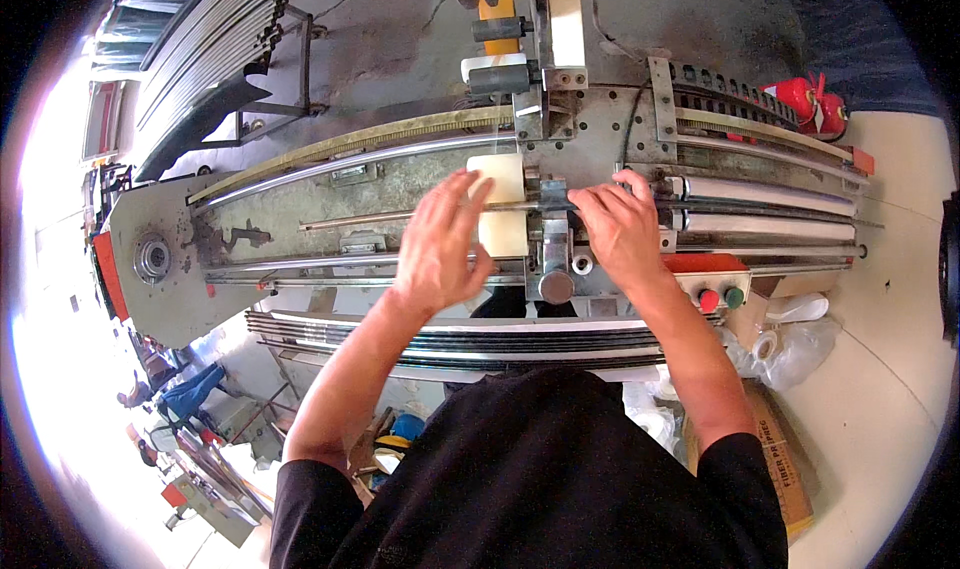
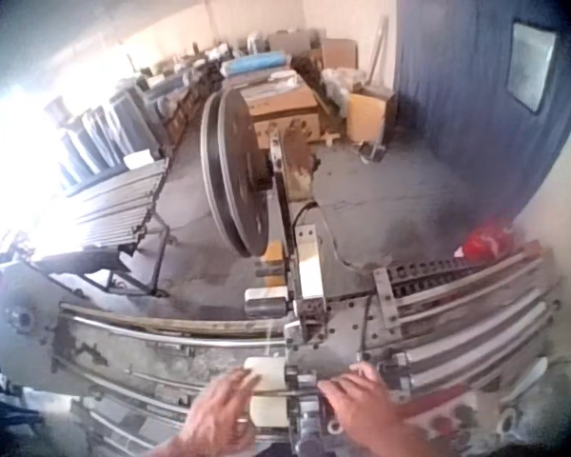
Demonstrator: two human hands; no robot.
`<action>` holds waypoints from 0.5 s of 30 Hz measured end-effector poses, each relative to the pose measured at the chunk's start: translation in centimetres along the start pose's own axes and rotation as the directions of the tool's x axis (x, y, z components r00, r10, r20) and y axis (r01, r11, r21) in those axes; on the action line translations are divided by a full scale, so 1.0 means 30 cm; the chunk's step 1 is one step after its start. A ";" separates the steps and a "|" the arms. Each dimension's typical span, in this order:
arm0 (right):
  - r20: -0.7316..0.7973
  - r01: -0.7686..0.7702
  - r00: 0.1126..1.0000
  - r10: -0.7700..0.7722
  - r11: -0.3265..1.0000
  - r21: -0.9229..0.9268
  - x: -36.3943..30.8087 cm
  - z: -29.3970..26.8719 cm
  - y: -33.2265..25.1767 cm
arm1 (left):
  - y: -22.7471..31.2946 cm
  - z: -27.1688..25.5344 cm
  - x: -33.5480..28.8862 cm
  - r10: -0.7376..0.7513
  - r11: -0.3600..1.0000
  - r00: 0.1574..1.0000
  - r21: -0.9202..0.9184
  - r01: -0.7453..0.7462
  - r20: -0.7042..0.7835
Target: The person handles and aligns metal rods on an industrial machine, applying tape to the ends and placing them into guide rails. They move a bundle of rods from the side to the workspace.
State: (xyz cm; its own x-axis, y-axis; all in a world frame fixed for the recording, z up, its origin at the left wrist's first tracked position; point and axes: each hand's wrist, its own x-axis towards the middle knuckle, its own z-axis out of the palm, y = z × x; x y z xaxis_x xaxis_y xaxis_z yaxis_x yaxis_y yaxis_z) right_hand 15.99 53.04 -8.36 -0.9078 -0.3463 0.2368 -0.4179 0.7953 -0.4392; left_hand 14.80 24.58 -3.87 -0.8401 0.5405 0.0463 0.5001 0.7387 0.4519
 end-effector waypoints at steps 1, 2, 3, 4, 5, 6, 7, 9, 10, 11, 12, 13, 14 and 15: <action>-0.037 -0.017 0.999 0.017 1.000 -0.014 -0.002 0.009 -0.009 | 0.041 0.006 -0.003 0.027 0.998 0.994 0.049 -0.032 0.109; -0.074 -0.029 0.997 0.027 0.999 -0.025 -0.002 0.018 -0.020 | 0.074 0.034 -0.017 0.007 0.996 0.991 0.084 -0.018 0.132; -0.109 -0.048 0.993 0.044 0.998 -0.029 -0.003 0.034 -0.032 | 0.090 0.071 -0.034 -0.012 0.993 0.988 0.118 -0.007 0.156; -0.147 -0.071 0.987 0.065 0.997 -0.040 -0.007 0.046 -0.038 | 0.082 0.101 -0.041 -0.025 0.985 0.988 0.173 -0.002 0.153; -0.182 -0.102 0.979 0.090 0.993 -0.056 -0.017 0.052 -0.042 | 0.069 0.132 -0.046 -0.032 0.976 0.988 0.219 -0.001 0.150; -0.211 -0.123 0.971 0.110 0.991 -0.053 -0.024 0.056 -0.046 | 0.058 0.152 -0.051 -0.037 0.965 0.988 0.264 -0.004 0.148; -0.283 -0.144 0.951 0.125 0.988 -0.050 -0.039 0.034 -0.068 | 0.076 0.152 -0.048 -0.071 0.966 0.985 0.256 0.030 0.154; -0.319 -0.206 0.928 0.192 0.978 -0.012 -0.106 -0.078 -0.133 | 0.075 0.161 -0.049 -0.095 0.953 0.982 0.300 0.042 0.165; -0.384 -0.209 0.900 0.205 0.977 0.032 -0.180 -0.108 -0.122 | 0.075 0.166 -0.054 -0.080 0.956 0.986 0.290 0.035 0.145; -0.434 -0.223 0.869 0.238 0.971 0.085 -0.284 -0.123 -0.094 | 0.072 0.175 -0.060 -0.072 0.958 0.990 0.285 0.035 0.121; -0.416 -0.298 0.855 0.310 0.950 0.097 -0.361 -0.197 -0.095 | 0.078 0.172 -0.062 -0.079 0.953 0.988 0.302 0.035 0.134; -0.453 -0.390 0.799 0.396 0.914 0.111 -0.457 -0.236 -0.083 | 0.081 0.175 -0.066 -0.076 0.954 0.989 0.299 0.035 0.126; -0.495 -0.466 0.721 0.485 0.868 0.173 -0.567 -0.261 -0.054 | 0.081 0.174 -0.066 -0.073 0.956 0.990 0.292 0.035 0.119; -0.554 -0.569 0.622 0.553 0.806 0.166 -0.655 -0.291 -0.026 | 0.080 0.176 -0.071 -0.076 0.958 0.991 0.285 0.042 0.112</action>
State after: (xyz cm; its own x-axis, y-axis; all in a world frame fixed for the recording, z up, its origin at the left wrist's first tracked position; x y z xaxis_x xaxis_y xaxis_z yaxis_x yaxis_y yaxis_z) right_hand 34.45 63.57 -5.09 -0.7756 0.5005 0.3846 0.1735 0.7549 -0.6325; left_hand 18.90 27.33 -7.59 -0.8471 0.5241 -0.0881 0.5037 0.8447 0.1809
